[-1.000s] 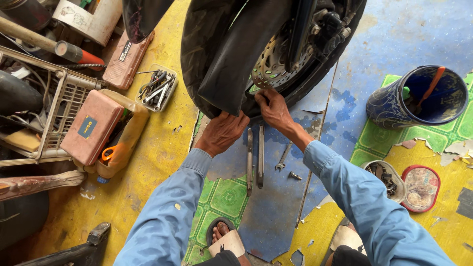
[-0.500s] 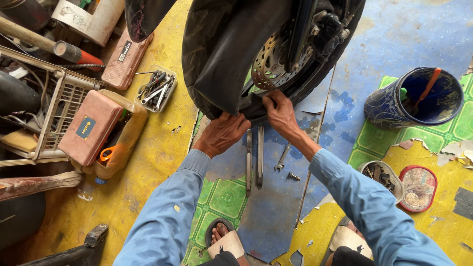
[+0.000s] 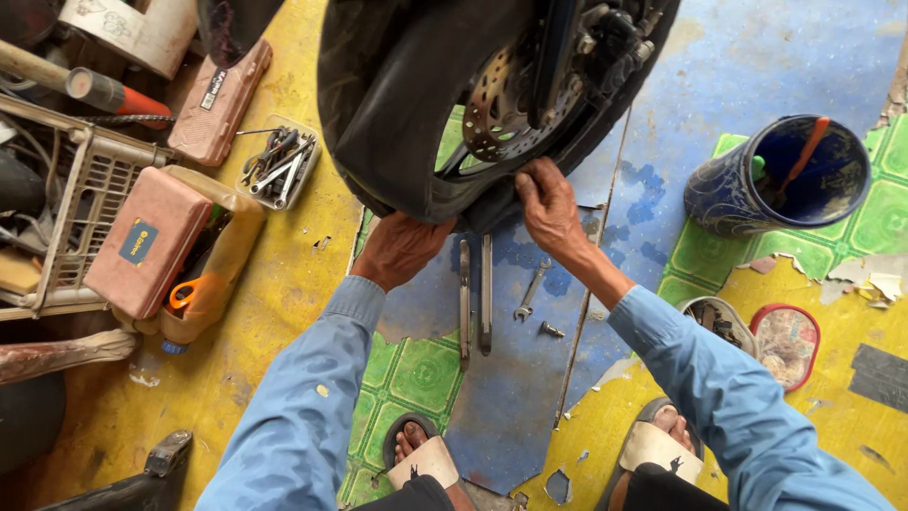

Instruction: The person uses a tire lever to pry the tire bead away from the rim of a motorcycle wheel. They then pull the inner tube out from between the tire and the rim by hand.

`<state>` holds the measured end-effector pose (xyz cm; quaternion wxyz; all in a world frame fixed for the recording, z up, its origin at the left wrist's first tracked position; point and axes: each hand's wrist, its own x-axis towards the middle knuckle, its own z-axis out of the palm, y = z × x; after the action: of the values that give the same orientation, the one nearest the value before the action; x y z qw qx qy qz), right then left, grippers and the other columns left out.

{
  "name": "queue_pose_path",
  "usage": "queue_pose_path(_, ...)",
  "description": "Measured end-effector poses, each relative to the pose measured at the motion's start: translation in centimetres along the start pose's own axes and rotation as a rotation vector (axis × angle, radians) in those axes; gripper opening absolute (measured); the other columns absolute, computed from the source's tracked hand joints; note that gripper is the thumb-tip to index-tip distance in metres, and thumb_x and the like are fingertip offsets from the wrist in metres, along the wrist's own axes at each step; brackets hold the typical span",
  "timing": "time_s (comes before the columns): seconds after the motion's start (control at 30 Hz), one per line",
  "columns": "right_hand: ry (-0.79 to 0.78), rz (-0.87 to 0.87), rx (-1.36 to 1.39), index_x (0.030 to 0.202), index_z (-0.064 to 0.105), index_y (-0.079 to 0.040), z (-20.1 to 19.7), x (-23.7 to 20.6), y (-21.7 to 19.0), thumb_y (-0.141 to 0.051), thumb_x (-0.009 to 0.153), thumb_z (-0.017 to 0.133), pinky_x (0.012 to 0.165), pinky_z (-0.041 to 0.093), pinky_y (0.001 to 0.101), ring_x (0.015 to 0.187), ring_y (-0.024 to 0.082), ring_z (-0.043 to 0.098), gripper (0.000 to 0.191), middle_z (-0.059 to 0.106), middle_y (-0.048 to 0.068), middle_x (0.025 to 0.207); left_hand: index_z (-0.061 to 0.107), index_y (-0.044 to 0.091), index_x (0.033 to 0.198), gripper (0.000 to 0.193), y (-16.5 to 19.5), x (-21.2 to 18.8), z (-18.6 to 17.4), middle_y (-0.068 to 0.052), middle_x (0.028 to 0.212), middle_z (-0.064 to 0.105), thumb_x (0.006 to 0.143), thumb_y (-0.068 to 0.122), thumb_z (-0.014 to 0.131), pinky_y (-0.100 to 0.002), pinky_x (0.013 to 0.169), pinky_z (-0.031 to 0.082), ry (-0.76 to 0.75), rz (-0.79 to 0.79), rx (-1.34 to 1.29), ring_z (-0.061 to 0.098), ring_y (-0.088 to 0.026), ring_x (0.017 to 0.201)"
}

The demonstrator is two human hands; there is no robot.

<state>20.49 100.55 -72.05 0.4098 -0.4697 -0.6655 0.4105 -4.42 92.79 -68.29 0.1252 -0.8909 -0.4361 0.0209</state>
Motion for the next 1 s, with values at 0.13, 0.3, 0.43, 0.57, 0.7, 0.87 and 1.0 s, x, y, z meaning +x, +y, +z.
queue_pose_path(0.13,-0.014,-0.065,-0.009,0.099,0.061,0.000,0.6,0.1,-1.3,-0.010,0.106,0.058,0.066,0.042,0.0350,0.074,0.019,0.048,0.013,0.050,0.008,0.087,0.059,0.005,0.133,0.057,-0.9,0.6,-2.2,-0.009,0.132,0.069,0.076,0.010,0.061,-0.033,0.107,0.040,0.065,0.002,0.017,0.060,-0.018,0.124)
queue_pose_path(0.3,-0.202,-0.186,-0.116,0.130,0.058,0.000,-0.4,-0.9,-1.4,-0.021,0.111,0.055,0.092,0.047,0.0422,0.108,0.030,0.057,0.029,0.058,0.018,0.119,0.066,0.002,0.121,0.052,-3.3,1.7,-6.8,-0.012,0.102,0.072,0.077,0.029,0.065,-0.042,0.111,0.036,-0.207,0.001,-0.017,0.063,-0.024,0.105)
queue_pose_path(0.43,-0.336,-0.383,-0.445,0.156,0.045,-0.007,-3.0,-0.4,0.6,-0.038,0.106,0.056,0.120,0.033,0.0503,0.144,0.037,0.041,0.059,0.045,0.023,0.154,0.073,0.006,0.093,0.025,-4.4,2.8,-9.5,-0.009,0.104,0.073,0.079,0.024,0.061,-0.037,0.102,0.038,-0.061,0.031,0.068,0.064,-0.021,0.108)
queue_pose_path(0.57,-0.441,-0.367,-0.898,0.147,0.045,-0.007,-4.7,1.6,3.8,-0.049,0.093,0.065,0.125,0.024,0.0530,0.150,0.035,0.034,0.072,0.040,0.020,0.158,0.075,0.004,0.092,0.024,-4.9,3.4,-10.2,-0.008,0.102,0.074,0.084,0.021,0.059,-0.036,0.105,0.038,0.007,-0.016,0.058,0.063,-0.021,0.109)
queue_pose_path(0.7,-0.397,-0.490,-1.028,0.145,0.051,-0.004,-5.6,2.5,5.6,-0.051,0.084,0.070,0.122,0.022,0.0523,0.142,0.034,0.041,0.080,0.048,0.018,0.149,0.076,0.005,0.093,0.024,-4.7,4.0,-9.4,-0.007,0.103,0.074,0.082,0.018,0.059,-0.039,0.112,0.036,0.077,-0.048,0.095,0.061,-0.022,0.115)
queue_pose_path(0.87,-0.595,-0.333,-1.150,0.128,0.062,-0.009,-5.2,4.3,4.5,-0.051,0.085,0.075,0.117,0.036,0.0439,0.127,0.027,0.052,0.062,0.062,0.010,0.126,0.074,0.000,0.100,0.030,-1.7,2.8,-7.6,-0.011,0.105,0.072,0.077,0.015,0.060,-0.045,0.107,0.039,0.214,-0.078,0.074,0.057,-0.028,0.109)
queue_pose_path(1.0,-0.547,-0.468,-1.119,0.118,0.068,-0.009,-5.0,4.8,3.6,-0.057,0.079,0.078,0.108,0.038,0.0438,0.112,0.027,0.054,0.062,0.062,0.011,0.114,0.068,0.000,0.090,0.018,2.5,0.5,-4.7,-0.015,0.089,0.062,0.080,0.013,0.062,-0.049,0.099,0.046,0.111,0.019,-0.086,0.059,-0.033,0.093)
